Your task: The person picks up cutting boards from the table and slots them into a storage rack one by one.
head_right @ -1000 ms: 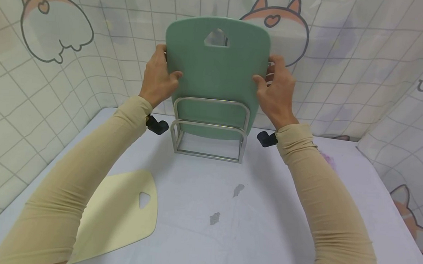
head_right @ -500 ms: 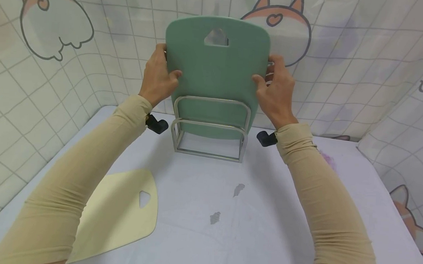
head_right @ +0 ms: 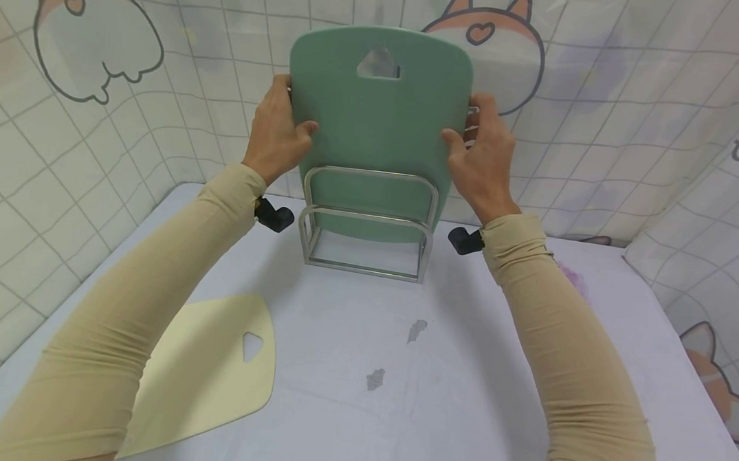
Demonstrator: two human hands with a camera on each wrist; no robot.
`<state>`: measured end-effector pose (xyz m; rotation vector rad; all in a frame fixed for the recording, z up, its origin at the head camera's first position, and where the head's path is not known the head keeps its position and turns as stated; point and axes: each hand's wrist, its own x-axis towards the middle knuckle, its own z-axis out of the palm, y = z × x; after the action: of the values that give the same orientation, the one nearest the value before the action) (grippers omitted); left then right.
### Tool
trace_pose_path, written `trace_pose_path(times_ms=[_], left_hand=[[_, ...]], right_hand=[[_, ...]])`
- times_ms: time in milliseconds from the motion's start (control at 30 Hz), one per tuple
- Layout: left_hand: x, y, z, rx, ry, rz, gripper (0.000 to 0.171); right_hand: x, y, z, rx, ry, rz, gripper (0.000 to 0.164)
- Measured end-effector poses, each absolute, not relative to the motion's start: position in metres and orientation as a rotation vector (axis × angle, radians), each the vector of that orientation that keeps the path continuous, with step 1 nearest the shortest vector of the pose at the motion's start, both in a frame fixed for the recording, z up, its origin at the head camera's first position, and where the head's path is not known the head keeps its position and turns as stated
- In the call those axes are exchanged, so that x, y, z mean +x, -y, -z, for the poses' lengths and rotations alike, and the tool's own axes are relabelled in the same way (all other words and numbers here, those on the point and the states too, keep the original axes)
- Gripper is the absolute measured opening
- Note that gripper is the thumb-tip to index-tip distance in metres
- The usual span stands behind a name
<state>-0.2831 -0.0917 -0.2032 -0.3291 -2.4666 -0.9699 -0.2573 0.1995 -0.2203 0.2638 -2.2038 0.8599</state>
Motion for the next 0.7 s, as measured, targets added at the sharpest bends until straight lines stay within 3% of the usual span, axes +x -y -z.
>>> trace_pose_path(times_ms=[700], left_hand=[[-0.2872,0.0905,0.2029,-0.305,2.497,0.954,0.058]], right_hand=[[-0.2613,-0.2001,0.2171,0.238,2.246,-0.879,0.042]])
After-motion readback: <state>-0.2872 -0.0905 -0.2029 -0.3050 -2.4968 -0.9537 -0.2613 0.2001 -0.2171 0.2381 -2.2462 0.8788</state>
